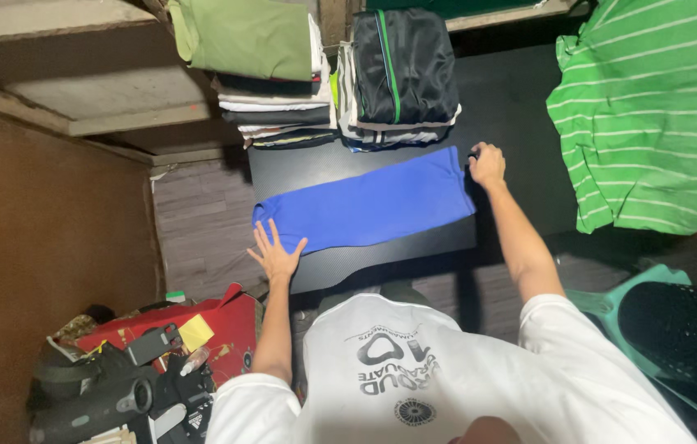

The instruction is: The person folds several shirts one by one on a dark table, smoothing each garment and stacking the folded items. The shirts include black, white, green, and blue pieces, and the person places each folded shirt into a growing pile.

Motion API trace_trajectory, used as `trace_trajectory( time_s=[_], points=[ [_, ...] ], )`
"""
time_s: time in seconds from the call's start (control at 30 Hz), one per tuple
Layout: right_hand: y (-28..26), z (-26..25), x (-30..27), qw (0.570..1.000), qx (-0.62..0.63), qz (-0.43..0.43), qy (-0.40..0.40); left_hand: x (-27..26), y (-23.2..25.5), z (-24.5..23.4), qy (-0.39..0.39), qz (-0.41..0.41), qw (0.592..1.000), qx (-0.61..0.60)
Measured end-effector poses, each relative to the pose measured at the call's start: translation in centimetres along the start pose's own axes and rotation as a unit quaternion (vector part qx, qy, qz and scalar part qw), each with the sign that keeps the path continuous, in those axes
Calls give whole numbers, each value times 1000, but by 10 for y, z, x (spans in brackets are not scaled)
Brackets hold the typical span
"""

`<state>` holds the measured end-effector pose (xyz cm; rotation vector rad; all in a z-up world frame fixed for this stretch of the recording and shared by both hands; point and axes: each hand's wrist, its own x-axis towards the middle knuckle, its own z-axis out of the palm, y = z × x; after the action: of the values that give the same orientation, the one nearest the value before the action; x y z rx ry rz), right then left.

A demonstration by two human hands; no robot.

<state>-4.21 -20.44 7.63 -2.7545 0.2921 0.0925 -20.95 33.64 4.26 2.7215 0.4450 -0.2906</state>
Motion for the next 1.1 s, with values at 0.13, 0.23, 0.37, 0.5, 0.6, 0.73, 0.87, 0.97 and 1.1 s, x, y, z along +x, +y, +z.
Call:
trace_trajectory(
  time_s=[0.13, 0.23, 0.37, 0.5, 0.6, 0.73, 0.87, 0.97, 1.1],
  points=[
    [-23, -2, -37, 993, 90, 80, 12, -4, -8, -10, 27, 13, 998, -64],
    [-42, -14, -73, 985, 110, 129, 20, -5, -8, -12, 91, -62, 978, -179],
    [-49, -25, -98, 976, 135, 171, 22, -2, -3, -13, 58, -68, 977, -192],
    [-23, -17, -94, 977, 98, 185, 25, 0, 4, -13, 24, -77, 994, -71],
    [8, -18, -91, 979, 109, 161, 60, -1, 16, -7, 29, -15, 999, -16],
    [54, -34, -96, 936, 149, 311, 75, -9, 35, 8, 62, 120, 991, -22],
    [48, -76, -99, 959, 121, 236, 103, -11, 52, 20, 134, 79, 973, -170],
    [8, -104, -101, 983, 85, 60, 150, -7, 60, 26, 158, 11, 954, -256],
    [-85, -114, -111, 987, 21, -41, 151, 14, 76, 29, 19, -60, 846, -530]
  ],
)
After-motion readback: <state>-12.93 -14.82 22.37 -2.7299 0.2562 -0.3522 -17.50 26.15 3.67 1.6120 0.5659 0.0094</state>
